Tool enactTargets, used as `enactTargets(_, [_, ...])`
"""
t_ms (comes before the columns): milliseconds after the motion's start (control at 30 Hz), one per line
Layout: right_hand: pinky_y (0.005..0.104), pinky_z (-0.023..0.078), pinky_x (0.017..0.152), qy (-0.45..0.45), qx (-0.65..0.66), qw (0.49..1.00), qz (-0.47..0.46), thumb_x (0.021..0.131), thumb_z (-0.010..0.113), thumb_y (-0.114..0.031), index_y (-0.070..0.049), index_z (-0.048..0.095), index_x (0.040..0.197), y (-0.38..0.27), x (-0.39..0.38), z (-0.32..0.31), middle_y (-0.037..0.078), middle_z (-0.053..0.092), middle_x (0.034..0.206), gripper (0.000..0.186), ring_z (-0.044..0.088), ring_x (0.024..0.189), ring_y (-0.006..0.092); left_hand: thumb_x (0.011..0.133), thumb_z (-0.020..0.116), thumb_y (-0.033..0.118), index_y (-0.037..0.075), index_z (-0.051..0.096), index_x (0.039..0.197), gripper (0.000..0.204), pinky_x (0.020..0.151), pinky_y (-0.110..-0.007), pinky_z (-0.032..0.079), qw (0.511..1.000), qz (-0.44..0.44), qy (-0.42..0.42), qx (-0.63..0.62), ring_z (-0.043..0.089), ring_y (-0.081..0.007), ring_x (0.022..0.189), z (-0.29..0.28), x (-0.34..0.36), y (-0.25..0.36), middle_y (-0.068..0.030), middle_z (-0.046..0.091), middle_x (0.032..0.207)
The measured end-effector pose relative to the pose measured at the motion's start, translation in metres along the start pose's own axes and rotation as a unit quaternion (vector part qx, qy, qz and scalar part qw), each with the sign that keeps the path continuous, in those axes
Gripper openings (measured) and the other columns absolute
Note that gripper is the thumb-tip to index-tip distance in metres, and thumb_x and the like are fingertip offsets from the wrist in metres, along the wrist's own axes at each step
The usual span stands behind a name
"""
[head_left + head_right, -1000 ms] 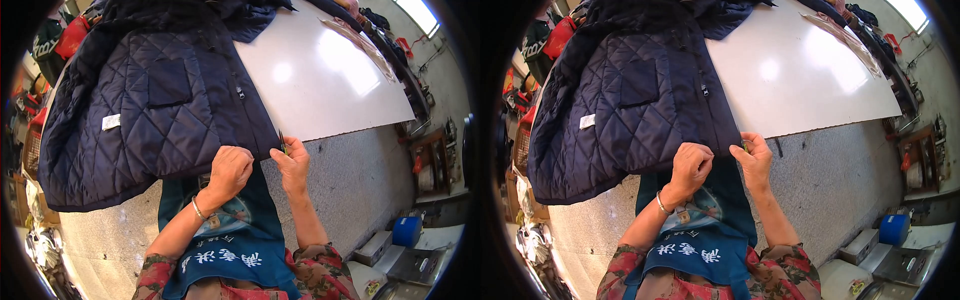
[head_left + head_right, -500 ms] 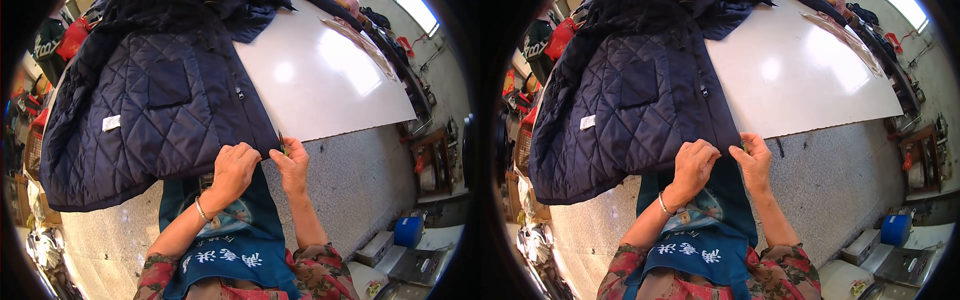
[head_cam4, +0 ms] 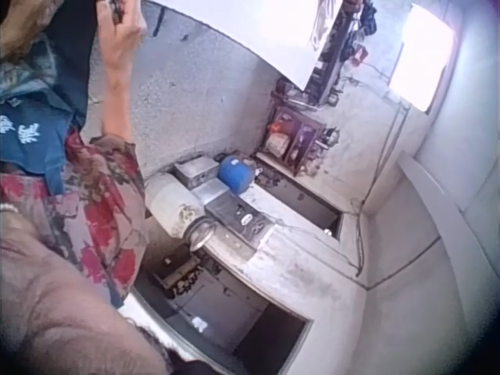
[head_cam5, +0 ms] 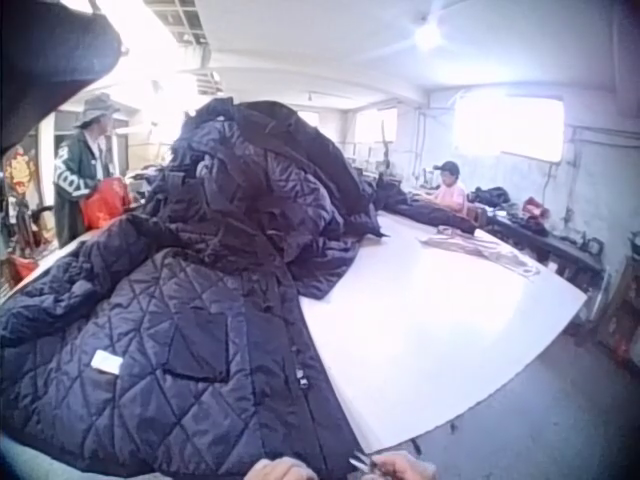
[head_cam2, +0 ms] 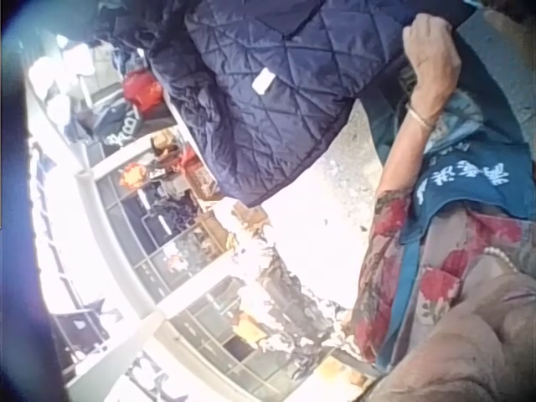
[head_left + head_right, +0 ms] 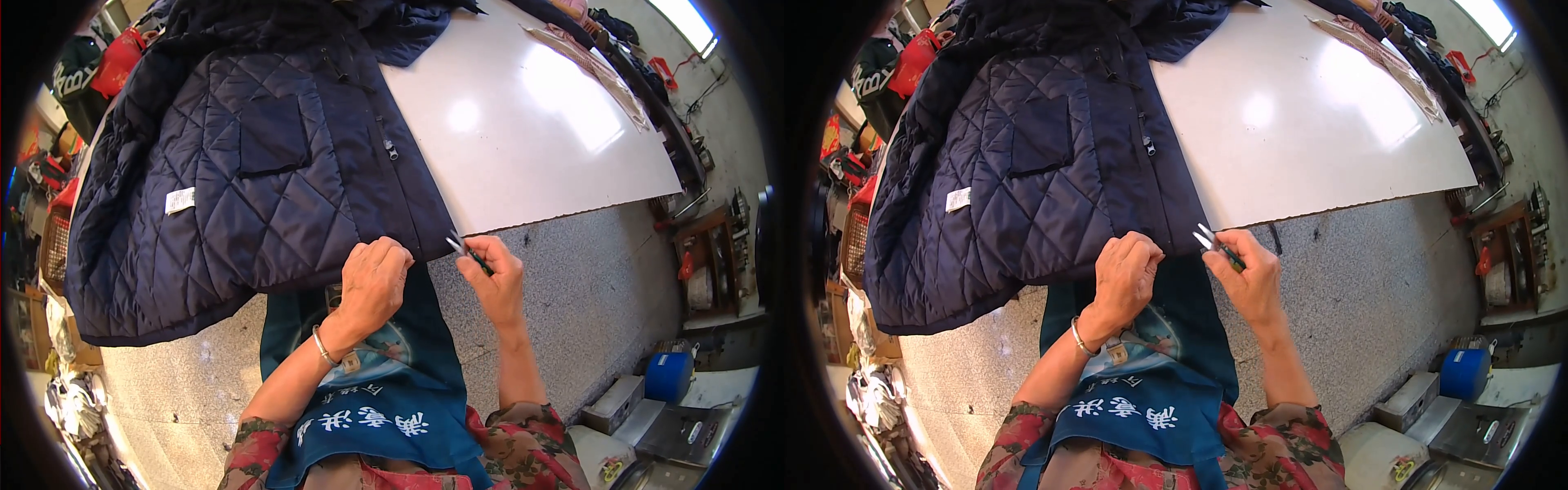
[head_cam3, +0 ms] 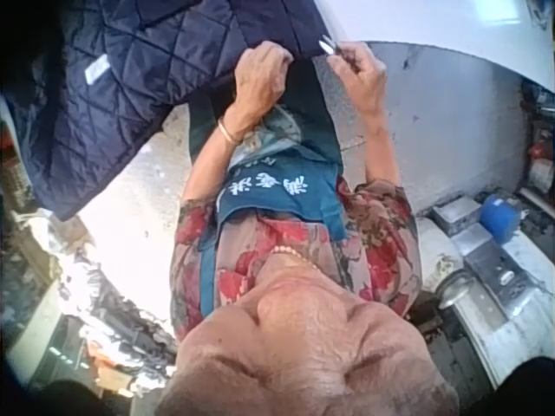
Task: The recorder is using thread nippers to trim loose threads from navy blue quilted jackets on a work table.
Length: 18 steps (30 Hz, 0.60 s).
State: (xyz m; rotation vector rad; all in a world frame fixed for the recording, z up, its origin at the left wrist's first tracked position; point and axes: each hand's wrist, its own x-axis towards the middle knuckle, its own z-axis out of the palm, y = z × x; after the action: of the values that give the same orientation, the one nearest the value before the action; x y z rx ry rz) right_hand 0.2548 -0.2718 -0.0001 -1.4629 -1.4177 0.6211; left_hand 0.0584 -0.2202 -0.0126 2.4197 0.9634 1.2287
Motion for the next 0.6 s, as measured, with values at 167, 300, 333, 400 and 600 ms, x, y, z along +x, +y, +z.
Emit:
enactTargets(167, [0.0325,0.05,0.056,-0.03,-0.2,0.971,-0.128,0.075,0.076,-0.019,-0.006,0.063,0.093,-0.023,-0.001,-0.001,0.006,0.066,0.079,0.025,0.066,0.066,0.0219,0.073,0.065,0.0,0.006,0.055,0.082,0.015,0.065,-0.035,0.039,1.0,-0.008,-0.001,-0.015,0.053,-0.0252,0.07,0.001,-0.001,-0.001,-0.0067,0.053,0.079])
enactTargets(300, [0.0331,0.048,0.054,-0.078,-0.269,0.943,-0.18,0.074,0.076,-0.02,-0.008,0.064,0.091,-0.028,0.005,-0.001,0.005,0.064,0.075,0.024,0.064,0.062,0.0228,0.074,0.065,0.0,0.007,0.055,0.082,0.014,0.064,-0.034,0.039,1.0,-0.013,-0.002,-0.02,0.053,-0.0252,0.07,0.002,-0.002,0.0,-0.0065,0.053,0.079])
enactTargets(333, [0.0328,0.048,0.055,-0.099,-0.29,0.933,-0.188,0.074,0.076,-0.019,-0.007,0.065,0.091,-0.029,0.006,-0.001,0.006,0.065,0.076,0.024,0.065,0.063,0.0226,0.074,0.065,0.0,0.007,0.055,0.082,0.014,0.064,-0.034,0.038,1.0,-0.015,-0.004,-0.022,0.053,-0.0252,0.07,0.002,-0.002,0.0,-0.0064,0.054,0.079])
enactTargets(400, [0.0331,0.047,0.055,-0.101,-0.292,0.931,-0.197,0.074,0.076,-0.019,-0.007,0.065,0.09,-0.03,0.009,0.001,0.006,0.064,0.075,0.023,0.064,0.063,0.023,0.074,0.065,0.0,0.006,0.055,0.081,0.014,0.063,-0.034,0.038,1.0,-0.013,-0.003,-0.024,0.052,-0.0254,0.069,0.003,-0.003,0.001,-0.0065,0.053,0.079])
enactTargets(600, [0.0328,0.048,0.056,-0.078,-0.276,0.938,-0.193,0.075,0.076,-0.018,-0.006,0.065,0.091,-0.02,0.01,0.004,0.007,0.065,0.074,0.023,0.065,0.064,0.0236,0.074,0.065,0.001,0.007,0.056,0.081,0.013,0.062,-0.035,0.039,0.998,0.021,-0.013,-0.065,0.052,-0.0264,0.069,0.003,-0.006,-0.001,-0.007,0.055,0.08])
